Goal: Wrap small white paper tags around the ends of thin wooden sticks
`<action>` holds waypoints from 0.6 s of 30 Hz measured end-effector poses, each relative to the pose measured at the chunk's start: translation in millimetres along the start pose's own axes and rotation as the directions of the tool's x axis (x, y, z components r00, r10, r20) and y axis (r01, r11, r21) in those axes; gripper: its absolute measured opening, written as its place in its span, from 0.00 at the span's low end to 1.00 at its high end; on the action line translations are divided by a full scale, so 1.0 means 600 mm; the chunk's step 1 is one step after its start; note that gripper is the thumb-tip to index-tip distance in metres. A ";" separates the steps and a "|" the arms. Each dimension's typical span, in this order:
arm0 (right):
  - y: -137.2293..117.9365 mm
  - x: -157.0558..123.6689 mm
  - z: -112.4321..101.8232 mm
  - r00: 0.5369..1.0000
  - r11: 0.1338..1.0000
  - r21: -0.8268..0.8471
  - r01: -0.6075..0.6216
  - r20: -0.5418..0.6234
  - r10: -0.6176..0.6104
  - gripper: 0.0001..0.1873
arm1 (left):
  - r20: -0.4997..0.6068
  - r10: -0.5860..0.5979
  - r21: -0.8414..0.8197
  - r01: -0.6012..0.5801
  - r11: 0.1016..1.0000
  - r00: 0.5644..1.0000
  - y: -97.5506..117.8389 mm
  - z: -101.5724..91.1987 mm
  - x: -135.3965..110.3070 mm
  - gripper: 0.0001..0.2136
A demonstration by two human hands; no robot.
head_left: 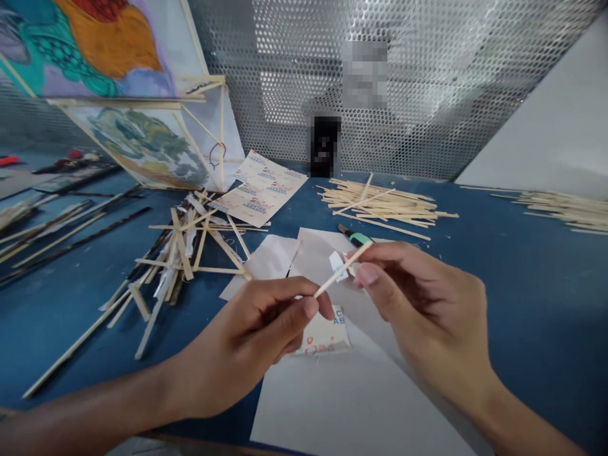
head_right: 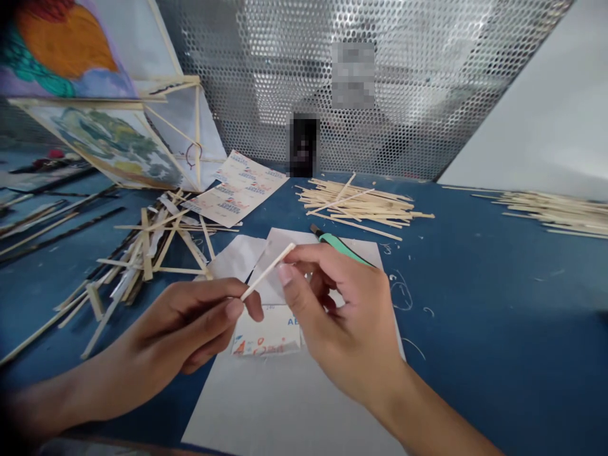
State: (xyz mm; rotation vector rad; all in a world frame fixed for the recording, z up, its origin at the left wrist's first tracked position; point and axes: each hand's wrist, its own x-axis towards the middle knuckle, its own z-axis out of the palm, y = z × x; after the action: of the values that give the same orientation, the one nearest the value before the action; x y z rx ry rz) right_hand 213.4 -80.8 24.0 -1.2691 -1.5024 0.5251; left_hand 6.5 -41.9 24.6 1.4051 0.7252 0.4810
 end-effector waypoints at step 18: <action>0.029 -0.002 0.033 0.885 0.697 -0.639 0.325 -0.054 -0.462 0.12 | -0.110 -0.011 0.386 0.053 0.921 0.994 -0.010 0.007 0.006 0.18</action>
State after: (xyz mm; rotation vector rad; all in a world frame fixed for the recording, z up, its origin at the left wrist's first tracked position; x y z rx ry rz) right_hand 203.4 -70.1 1.9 -1.3624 -1.7642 -0.4305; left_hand 11.4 -43.5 18.2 1.7446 0.9667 0.4003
